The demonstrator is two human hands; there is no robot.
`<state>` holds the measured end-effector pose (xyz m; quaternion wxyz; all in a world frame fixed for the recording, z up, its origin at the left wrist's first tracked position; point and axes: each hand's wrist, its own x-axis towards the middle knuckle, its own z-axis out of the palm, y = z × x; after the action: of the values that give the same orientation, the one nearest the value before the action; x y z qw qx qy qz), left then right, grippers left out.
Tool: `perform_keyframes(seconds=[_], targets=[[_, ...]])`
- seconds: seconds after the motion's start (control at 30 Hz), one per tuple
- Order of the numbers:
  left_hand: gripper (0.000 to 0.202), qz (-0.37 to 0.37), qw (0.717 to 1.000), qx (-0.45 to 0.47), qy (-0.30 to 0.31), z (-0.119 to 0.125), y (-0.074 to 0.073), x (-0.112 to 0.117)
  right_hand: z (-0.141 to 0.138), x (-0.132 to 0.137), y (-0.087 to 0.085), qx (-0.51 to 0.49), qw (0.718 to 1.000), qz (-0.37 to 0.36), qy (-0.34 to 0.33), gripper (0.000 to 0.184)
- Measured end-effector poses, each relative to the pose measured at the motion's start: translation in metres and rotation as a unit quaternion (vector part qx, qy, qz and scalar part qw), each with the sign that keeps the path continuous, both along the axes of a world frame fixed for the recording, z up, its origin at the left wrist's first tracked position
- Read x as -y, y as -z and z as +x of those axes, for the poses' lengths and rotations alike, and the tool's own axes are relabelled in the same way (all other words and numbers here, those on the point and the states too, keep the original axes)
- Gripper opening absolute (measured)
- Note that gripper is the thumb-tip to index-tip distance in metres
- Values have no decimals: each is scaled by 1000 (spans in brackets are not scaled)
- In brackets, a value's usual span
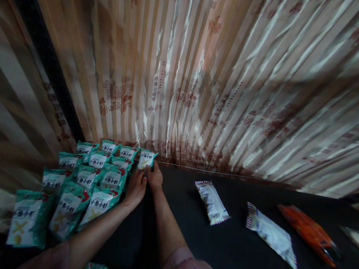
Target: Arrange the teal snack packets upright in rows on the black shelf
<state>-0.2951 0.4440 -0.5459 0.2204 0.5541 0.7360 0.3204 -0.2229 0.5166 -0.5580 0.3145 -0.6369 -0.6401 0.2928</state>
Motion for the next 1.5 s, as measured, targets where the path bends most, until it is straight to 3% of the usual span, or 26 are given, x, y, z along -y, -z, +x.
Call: perform_keyframes(seconds=[0.27, 0.5, 0.73, 0.93, 1.23, 1.5], targets=[[41, 17, 1000, 17, -1, -3, -1, -1, -2, -1, 1, -34, 999, 26, -14, 42], [44, 2, 1000, 7, -3, -2, -2, 2, -5, 3, 6, 68, 996, 47, 26, 50], [46, -19, 1000, 7, 2, -2, 1, 1, -3, 5, 9, 30, 998, 56, -19, 46], [43, 13, 1000, 2, -8, 1, -1, 7, -1, 11, 12, 20, 998, 52, 5, 54], [38, 26, 998, 27, -45, 14, -5, 34, -1, 43, 19, 48, 988, 125, 82, 39], [38, 28, 997, 66, -22, 16, -7, 87, -1, 99, 19, 0, 991, 108, 78, 36]])
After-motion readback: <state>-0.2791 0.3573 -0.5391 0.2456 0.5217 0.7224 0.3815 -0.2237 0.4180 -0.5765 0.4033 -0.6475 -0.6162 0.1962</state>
